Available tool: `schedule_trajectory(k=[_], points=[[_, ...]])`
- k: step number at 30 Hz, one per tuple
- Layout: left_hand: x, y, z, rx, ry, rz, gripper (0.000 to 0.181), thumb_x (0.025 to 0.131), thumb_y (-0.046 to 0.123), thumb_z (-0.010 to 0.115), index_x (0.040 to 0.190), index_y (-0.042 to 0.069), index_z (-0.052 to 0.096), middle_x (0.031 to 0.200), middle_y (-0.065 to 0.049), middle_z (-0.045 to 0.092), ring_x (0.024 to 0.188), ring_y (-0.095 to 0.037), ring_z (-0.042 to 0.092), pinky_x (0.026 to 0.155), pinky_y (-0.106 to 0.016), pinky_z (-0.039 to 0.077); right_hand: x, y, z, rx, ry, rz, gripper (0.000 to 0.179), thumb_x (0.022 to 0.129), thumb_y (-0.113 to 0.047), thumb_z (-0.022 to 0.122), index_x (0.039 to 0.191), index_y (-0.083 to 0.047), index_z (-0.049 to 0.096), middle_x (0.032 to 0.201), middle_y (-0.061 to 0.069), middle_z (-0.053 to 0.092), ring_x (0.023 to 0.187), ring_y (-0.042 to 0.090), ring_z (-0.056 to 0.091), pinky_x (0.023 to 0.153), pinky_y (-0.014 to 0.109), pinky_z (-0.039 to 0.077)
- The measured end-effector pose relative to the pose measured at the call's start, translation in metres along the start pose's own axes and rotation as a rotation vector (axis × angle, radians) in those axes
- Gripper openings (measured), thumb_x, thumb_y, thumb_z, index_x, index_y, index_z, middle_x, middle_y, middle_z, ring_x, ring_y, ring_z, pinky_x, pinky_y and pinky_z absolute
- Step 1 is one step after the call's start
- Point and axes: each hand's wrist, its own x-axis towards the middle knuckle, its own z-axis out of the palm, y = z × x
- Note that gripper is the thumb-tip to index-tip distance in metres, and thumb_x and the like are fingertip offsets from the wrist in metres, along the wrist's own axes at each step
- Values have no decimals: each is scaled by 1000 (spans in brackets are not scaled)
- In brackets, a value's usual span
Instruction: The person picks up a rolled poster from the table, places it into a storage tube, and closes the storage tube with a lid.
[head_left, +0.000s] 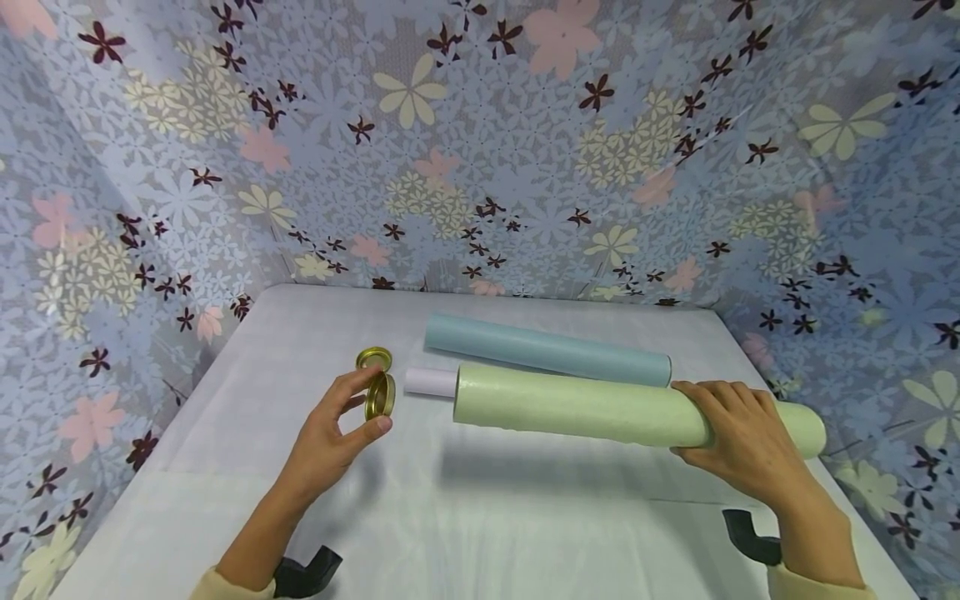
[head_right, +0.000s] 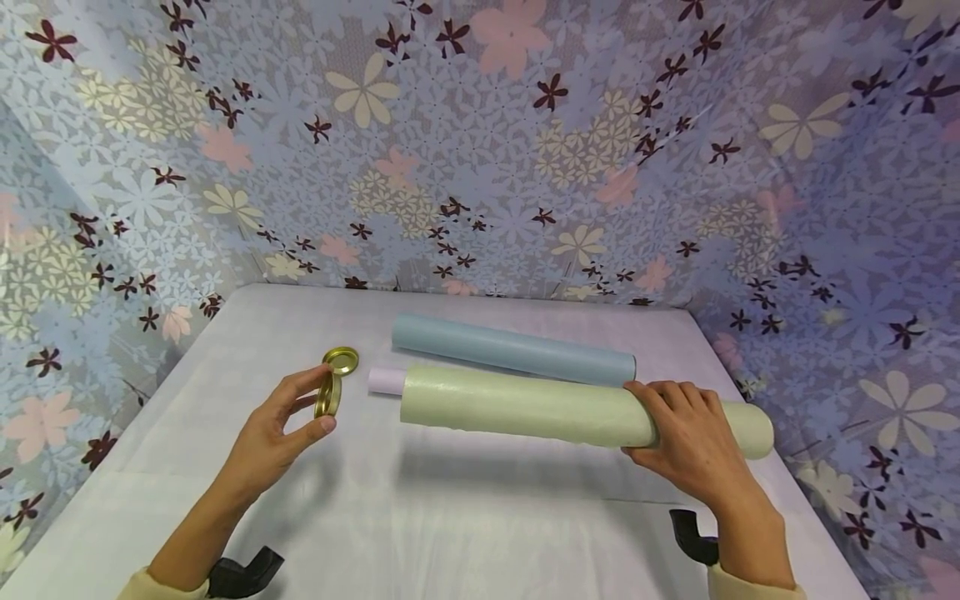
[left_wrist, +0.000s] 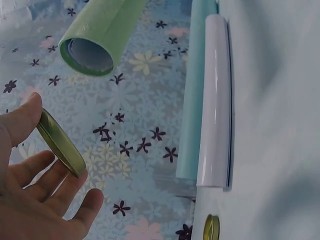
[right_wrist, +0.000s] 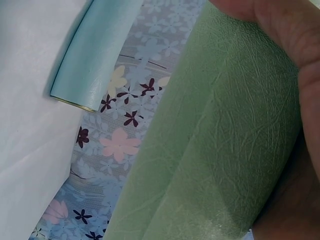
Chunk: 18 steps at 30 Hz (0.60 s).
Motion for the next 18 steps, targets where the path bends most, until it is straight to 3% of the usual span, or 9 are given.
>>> schedule_trajectory(k=[7, 18], points=[[0, 5, 9, -86, -12, 4, 63, 85, 17, 70, 140, 31, 41, 140, 0, 47, 126, -1, 45, 104, -20, 40, 1, -3, 0, -4, 10, 1, 93, 48, -32, 90, 131, -15, 51, 110, 12, 59, 100, 36, 52, 81, 51, 35], [3, 9, 23, -236, -60, 20, 63, 85, 12, 69, 141, 19, 42, 144, -2, 45, 128, 0, 44, 105, -18, 38, 2, -6, 0, 7, 2, -4, 93, 48, -31, 90, 130, -15, 51, 111, 12, 59, 101, 36, 52, 83, 52, 36]])
